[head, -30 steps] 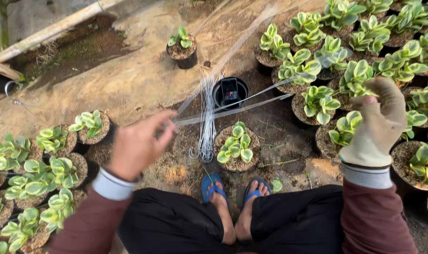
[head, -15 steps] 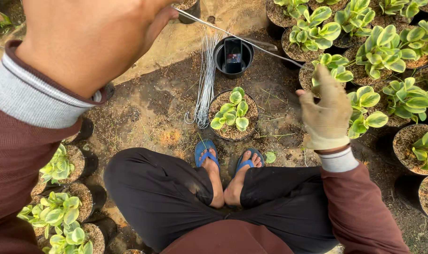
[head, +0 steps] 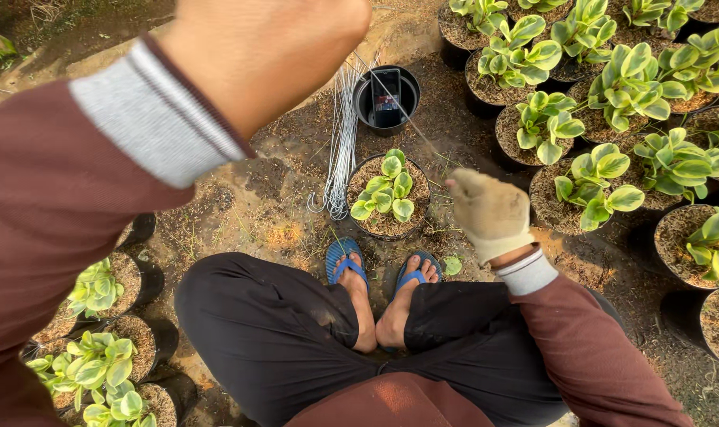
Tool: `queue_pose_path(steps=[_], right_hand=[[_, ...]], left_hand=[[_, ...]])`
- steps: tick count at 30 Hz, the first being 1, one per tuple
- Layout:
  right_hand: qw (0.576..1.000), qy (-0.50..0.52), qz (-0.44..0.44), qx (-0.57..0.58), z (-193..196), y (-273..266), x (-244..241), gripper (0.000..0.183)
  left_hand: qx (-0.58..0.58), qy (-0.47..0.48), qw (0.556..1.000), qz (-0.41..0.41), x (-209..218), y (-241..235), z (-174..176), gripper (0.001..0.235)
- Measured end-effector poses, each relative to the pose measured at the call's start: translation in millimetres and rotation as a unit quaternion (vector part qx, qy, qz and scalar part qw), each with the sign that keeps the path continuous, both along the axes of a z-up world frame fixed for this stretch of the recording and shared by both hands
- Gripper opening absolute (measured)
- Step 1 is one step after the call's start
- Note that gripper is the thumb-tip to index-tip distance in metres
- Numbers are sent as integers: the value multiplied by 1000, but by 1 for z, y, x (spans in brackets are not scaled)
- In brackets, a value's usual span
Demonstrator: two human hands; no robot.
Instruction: The person constructs hanging plant wire supports by hand using long metal wires and then inserts them into a potted plant.
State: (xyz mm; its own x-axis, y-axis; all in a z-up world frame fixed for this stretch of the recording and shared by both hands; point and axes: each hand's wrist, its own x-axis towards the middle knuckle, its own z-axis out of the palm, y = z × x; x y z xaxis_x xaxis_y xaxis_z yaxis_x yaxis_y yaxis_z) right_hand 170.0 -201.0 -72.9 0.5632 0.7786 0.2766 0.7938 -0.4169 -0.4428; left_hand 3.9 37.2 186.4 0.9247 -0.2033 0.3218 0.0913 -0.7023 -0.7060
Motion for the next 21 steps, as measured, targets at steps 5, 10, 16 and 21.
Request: queue_pose_path(steps=[5, 10, 16, 21], right_hand=[[985, 21, 150, 79, -20, 6, -35, 17], [949, 274, 65, -144, -13, 5, -75, 20], [936, 309, 55, -158, -27, 2, -76, 21], [964, 177, 45, -195, -46, 3, -59, 19]], left_hand=[[11, 26, 1000, -3, 38, 27, -46, 12], [47, 101, 994, 16, 58, 41, -83, 20], [49, 134, 990, 4, 68, 46, -106, 23], [54, 66, 996, -36, 67, 33, -109, 17]])
